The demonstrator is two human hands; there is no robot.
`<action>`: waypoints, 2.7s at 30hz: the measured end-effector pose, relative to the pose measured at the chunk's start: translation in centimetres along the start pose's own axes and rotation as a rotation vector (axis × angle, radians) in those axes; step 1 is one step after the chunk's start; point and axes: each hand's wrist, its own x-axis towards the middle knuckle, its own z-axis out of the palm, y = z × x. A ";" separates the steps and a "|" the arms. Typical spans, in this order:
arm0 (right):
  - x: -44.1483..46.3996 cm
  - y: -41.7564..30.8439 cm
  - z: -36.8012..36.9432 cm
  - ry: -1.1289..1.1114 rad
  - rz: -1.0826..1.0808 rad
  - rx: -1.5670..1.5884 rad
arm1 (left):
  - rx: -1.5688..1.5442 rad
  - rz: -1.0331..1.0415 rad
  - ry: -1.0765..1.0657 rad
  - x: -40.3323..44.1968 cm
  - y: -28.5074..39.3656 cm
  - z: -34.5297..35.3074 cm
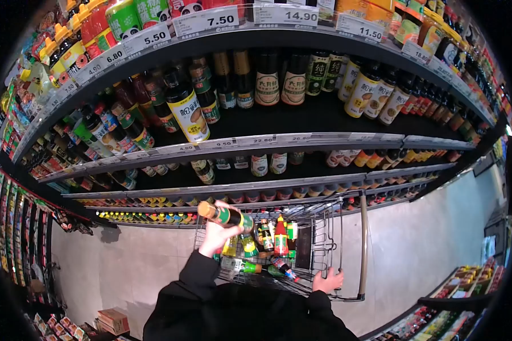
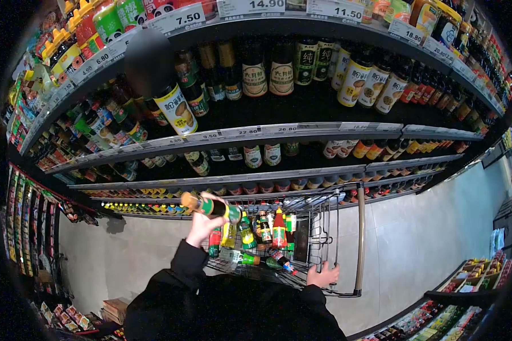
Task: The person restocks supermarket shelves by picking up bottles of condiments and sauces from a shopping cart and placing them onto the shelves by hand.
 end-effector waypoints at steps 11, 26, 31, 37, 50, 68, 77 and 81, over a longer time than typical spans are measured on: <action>1.3 1.1 0.1 0.023 0.030 0.048 | 0.609 0.780 0.284 15.2 13.3 1.1; 0.8 1.2 0.7 0.081 0.004 0.036 | 0.754 0.317 0.395 21.3 11.4 1.5; 0.8 1.4 1.0 0.093 0.000 0.024 | 0.838 0.312 0.437 21.0 11.1 1.8; 0.7 1.4 1.0 0.098 -0.010 0.037 | 0.837 0.234 0.411 20.1 11.8 1.9; 0.6 2.0 1.9 0.173 -0.046 0.001 | 0.963 0.637 0.491 20.3 13.9 2.6; 0.9 1.7 1.2 0.090 0.001 0.014 | 1.492 0.921 0.558 20.9 15.5 0.0; 0.9 1.7 1.5 0.135 -0.026 0.015 | 1.488 0.873 0.514 20.7 15.9 -0.8; 0.9 1.9 1.8 0.127 -0.024 -0.025 | 1.502 0.818 0.525 20.4 15.7 -0.6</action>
